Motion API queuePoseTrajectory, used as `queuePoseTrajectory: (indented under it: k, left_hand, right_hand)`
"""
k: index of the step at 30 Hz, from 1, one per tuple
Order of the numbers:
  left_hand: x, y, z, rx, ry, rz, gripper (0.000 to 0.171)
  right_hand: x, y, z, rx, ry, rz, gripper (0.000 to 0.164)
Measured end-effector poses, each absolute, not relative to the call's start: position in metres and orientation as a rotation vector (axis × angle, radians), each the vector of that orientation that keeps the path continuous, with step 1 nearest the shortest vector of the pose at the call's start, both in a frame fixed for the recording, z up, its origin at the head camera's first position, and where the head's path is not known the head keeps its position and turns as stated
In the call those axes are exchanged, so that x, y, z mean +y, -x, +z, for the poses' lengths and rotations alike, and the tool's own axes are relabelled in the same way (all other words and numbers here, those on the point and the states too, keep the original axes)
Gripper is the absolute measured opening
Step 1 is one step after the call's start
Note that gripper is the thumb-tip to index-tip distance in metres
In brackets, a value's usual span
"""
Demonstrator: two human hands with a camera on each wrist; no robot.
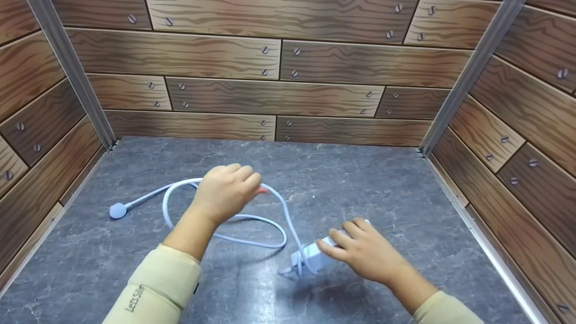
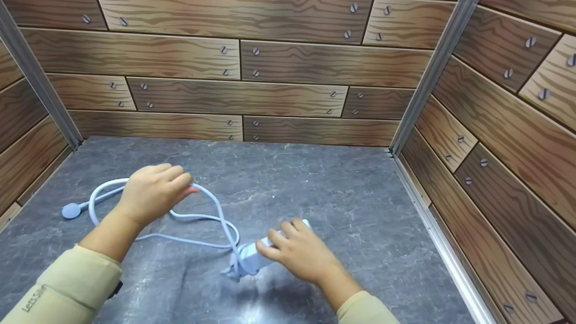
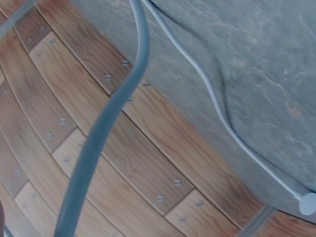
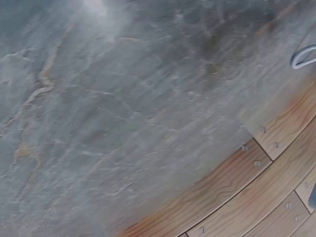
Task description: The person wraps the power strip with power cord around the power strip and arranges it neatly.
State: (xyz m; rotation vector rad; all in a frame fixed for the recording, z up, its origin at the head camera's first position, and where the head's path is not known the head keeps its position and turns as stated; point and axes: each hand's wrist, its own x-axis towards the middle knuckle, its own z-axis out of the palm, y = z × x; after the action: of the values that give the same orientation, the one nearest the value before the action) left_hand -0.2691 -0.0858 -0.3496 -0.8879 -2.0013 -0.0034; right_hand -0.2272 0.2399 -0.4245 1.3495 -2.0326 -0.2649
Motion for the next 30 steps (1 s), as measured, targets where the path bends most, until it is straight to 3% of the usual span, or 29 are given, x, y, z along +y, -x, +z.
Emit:
queuePoseTrajectory:
  k: [12, 19, 30]
  left_hand:
    - [-0.109, 0.284, -0.380, -2.142, 0.824, -0.085, 0.034]
    - [-0.104, 0.284, -0.396, -2.250, 0.809, -0.143, 0.029]
    - [-0.082, 0.278, -0.412, -2.465, 0.869, -0.332, 0.029]
  right_hand:
    - [0.210, 0.204, -0.396, -1.811, -1.426, 0.006, 0.026]
    - [0.206, 0.202, -0.398, -1.942, -1.389, 0.308, 0.060]
    - [0.194, 0.204, -0.383, -1.946, -1.148, 0.601, 0.049]
